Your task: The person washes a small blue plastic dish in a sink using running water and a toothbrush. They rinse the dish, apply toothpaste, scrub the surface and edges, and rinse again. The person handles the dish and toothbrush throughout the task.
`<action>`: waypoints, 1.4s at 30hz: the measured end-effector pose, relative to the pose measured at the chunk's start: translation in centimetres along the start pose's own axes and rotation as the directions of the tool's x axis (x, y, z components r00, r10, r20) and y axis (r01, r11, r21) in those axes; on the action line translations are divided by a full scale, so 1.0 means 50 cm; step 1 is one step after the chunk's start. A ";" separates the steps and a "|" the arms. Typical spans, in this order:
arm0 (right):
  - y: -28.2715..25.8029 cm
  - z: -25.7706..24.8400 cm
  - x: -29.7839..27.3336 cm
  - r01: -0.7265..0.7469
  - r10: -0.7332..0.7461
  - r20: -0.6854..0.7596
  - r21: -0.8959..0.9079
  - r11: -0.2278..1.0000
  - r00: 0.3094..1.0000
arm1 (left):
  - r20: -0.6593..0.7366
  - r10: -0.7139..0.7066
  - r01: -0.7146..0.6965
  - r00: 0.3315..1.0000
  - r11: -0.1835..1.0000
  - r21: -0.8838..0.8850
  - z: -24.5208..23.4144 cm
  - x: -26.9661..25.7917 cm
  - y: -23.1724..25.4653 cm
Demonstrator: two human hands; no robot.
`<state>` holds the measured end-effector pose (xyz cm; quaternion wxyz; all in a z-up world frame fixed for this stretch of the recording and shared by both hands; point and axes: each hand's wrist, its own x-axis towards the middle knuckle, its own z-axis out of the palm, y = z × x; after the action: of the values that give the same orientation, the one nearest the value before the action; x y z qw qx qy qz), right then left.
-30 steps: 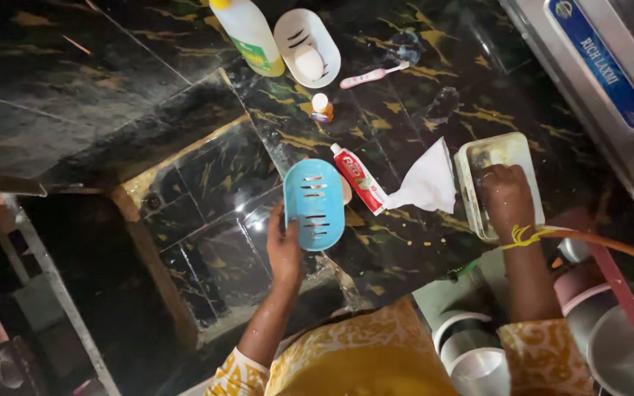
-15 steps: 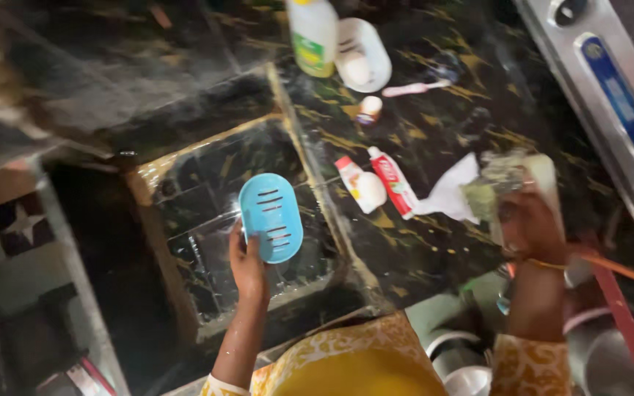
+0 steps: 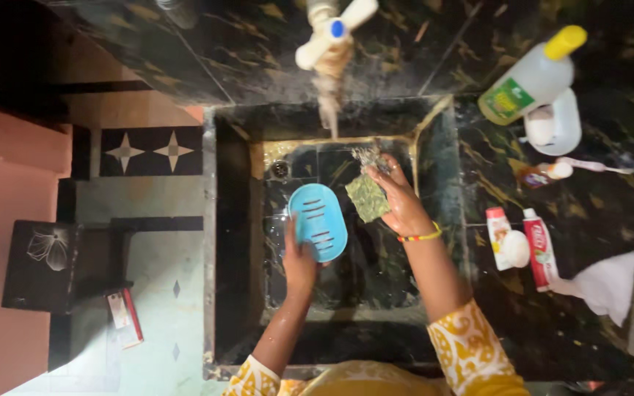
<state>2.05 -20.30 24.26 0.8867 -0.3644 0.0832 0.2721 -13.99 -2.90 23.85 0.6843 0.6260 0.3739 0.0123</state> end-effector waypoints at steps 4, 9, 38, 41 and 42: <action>0.049 0.012 -0.036 -0.002 0.000 -0.062 -0.044 0.999 0.998 | 0.091 0.200 -0.217 0.976 0.939 0.265 -0.002 0.016 0.015; 0.086 0.000 -0.048 0.081 -0.098 -0.121 -0.137 0.987 0.988 | 0.103 0.280 -0.297 0.954 0.924 0.241 0.042 0.041 -0.004; 0.077 -0.064 -0.317 0.066 -0.398 -0.384 -0.646 0.761 0.833 | 0.113 0.152 -0.180 0.982 0.936 0.302 0.144 -0.118 -0.047; 0.036 -0.130 -0.376 0.067 -0.403 -0.503 -0.560 0.826 0.764 | 0.100 0.151 -0.165 0.983 0.974 0.154 0.193 -0.144 -0.050; 0.014 -0.165 -0.398 0.095 -0.483 -0.517 -0.607 0.789 0.707 | 0.088 0.072 -0.080 0.994 0.992 0.092 0.205 -0.147 -0.052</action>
<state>-14.60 -33.99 24.80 0.6944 -0.6770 0.2438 -0.0085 -15.08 -15.72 24.59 0.6677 0.6718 0.3206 -0.0061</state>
